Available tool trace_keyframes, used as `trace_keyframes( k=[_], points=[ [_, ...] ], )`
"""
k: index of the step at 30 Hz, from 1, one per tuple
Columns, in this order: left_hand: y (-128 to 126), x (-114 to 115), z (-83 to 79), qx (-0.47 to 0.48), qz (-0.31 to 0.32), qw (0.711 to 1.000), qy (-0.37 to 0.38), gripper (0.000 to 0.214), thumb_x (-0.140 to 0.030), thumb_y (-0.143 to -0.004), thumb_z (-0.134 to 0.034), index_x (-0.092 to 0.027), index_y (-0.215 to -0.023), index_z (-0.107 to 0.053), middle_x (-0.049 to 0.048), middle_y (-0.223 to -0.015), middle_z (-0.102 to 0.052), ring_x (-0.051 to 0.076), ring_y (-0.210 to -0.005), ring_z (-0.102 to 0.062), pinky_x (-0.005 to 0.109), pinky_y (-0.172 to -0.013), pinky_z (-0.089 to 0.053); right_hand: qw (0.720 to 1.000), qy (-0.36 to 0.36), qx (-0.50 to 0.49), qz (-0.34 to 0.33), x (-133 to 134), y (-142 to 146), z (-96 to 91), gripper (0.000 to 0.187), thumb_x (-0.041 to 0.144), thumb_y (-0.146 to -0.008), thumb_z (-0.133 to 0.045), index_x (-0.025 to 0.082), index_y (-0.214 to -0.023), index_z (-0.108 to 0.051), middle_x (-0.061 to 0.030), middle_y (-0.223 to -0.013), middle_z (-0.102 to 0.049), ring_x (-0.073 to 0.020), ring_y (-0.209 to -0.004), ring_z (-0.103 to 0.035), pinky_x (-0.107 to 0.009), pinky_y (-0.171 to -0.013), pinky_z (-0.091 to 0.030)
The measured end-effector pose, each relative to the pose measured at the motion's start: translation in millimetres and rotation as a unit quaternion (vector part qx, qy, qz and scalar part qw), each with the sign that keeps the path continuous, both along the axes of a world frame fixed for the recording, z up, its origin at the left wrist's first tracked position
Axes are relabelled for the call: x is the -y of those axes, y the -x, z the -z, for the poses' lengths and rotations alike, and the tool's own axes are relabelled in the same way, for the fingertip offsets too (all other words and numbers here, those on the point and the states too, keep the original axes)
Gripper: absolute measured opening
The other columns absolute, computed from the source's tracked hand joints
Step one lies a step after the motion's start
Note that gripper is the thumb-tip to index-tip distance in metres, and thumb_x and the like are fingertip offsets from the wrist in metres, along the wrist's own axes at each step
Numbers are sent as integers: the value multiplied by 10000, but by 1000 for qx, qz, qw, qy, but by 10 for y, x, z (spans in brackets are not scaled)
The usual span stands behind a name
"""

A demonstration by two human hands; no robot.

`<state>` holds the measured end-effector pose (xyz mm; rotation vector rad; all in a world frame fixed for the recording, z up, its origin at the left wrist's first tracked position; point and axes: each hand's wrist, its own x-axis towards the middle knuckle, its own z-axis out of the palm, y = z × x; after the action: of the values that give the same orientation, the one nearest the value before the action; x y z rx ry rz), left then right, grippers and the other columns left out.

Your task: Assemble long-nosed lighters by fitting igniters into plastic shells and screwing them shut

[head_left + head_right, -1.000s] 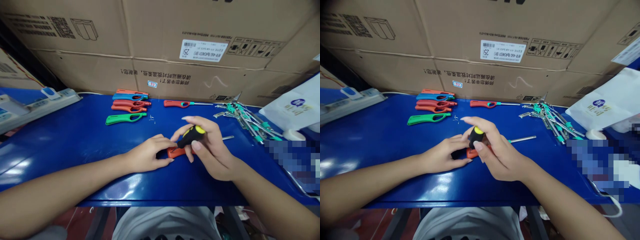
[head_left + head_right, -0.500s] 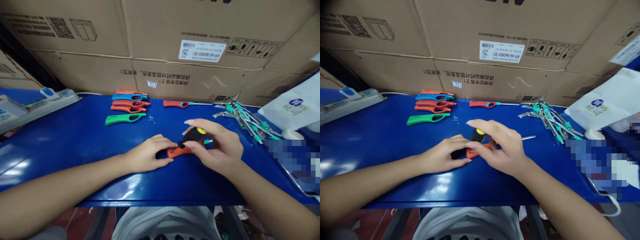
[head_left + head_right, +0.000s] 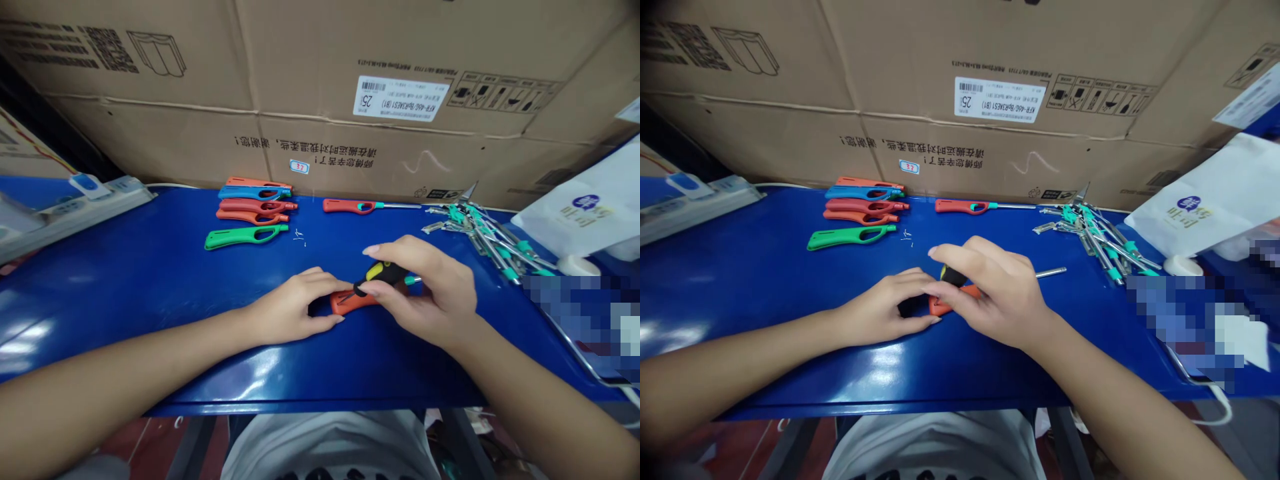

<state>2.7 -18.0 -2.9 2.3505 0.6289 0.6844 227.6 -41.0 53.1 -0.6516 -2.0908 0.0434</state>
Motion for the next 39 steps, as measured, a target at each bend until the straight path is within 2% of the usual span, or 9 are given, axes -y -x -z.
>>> trace_keyframes(
  k=[5, 12, 17, 23, 28, 30, 33, 35, 39],
  points=[
    [1, 4, -5, -11, -6, 1000, 1, 309, -210, -891, -690, -188, -1197, -656, 72, -1159, -711, 235, -1069, -634, 383, -958, -502, 984, 149, -4, -100, 37, 17, 30, 472, 192, -1032, -430, 281, -1495, -413, -93, -1295, -665, -188, -997, -699, -336, -781, -601],
    [-21, 9, -14, -7, -7, 1000, 13, 263, -182, -890, -687, -203, -1152, -667, 41, -1103, -724, 214, -1037, -637, 359, -943, -501, 1000, -12, -11, -4, 64, 103, 50, 379, 229, -918, -696, 284, -1274, -576, -22, -968, -744, -166, -769, -681, -282, -666, -561],
    [-15, 8, -13, -10, -13, 1000, 7, 309, -192, -878, -693, -179, -1185, -662, 71, -1126, -715, 232, -1051, -638, 379, -938, -510, 986, 151, -15, -73, 108, 95, 23, 490, 193, -1028, -440, 270, -1511, -396, -84, -1306, -669, -172, -993, -708, -302, -775, -599],
    [-23, 6, -22, -13, -12, 1000, 8, 247, -169, -869, -699, -218, -1111, -691, 28, -1044, -726, 198, -991, -635, 339, -902, -517, 999, 1, -13, 31, 53, 47, 37, 373, 270, -921, -703, 259, -1281, -607, -5, -876, -747, -158, -718, -705, -267, -651, -559],
    [-19, 9, -17, -25, -28, 999, -2, 305, -221, -881, -692, -214, -1186, -675, 49, -1044, -720, 224, -1004, -646, 366, -912, -527, 989, 132, -15, -71, 47, 7, -21, 443, 241, -1042, -418, 260, -1482, -467, -90, -1263, -707, -194, -962, -732, -341, -790, -602],
    [-18, 9, -17, -26, -26, 999, -3, 311, -210, -882, -685, -217, -1192, -673, 45, -1039, -721, 218, -983, -648, 359, -894, -528, 989, 122, -25, -74, 46, 1, -37, 356, 257, -1019, -517, 249, -1370, -573, -61, -1085, -751, -174, -869, -730, -309, -752, -597],
    [-21, 8, -20, -22, -19, 1000, 12, 263, -203, -885, -694, -224, -1147, -683, 38, -1081, -725, 208, -1003, -639, 350, -909, -521, 1000, 19, -7, 8, 37, -21, -50, 264, 317, -923, -718, 245, -1172, -667, -3, -837, -751, -140, -719, -700, -243, -665, -561],
    [-26, 8, -23, -19, -21, 999, 14, 250, -202, -881, -703, -216, -1129, -682, 38, -1074, -725, 207, -995, -635, 357, -915, -516, 999, 15, 28, 14, 34, -46, -60, 347, 357, -960, -664, 244, -1285, -621, -35, -969, -774, -152, -810, -722, -248, -699, -569],
    [-38, 33, -62, -34, -26, 999, 4, 265, -179, -875, -687, -201, -1139, -669, 51, -1074, -709, 220, -997, -632, 372, -912, -517, 988, 132, 36, -74, 51, -83, -84, 466, 271, -1051, -442, 240, -1515, -428, -82, -1255, -719, -157, -946, -733, -277, -766, -601]
  ],
)
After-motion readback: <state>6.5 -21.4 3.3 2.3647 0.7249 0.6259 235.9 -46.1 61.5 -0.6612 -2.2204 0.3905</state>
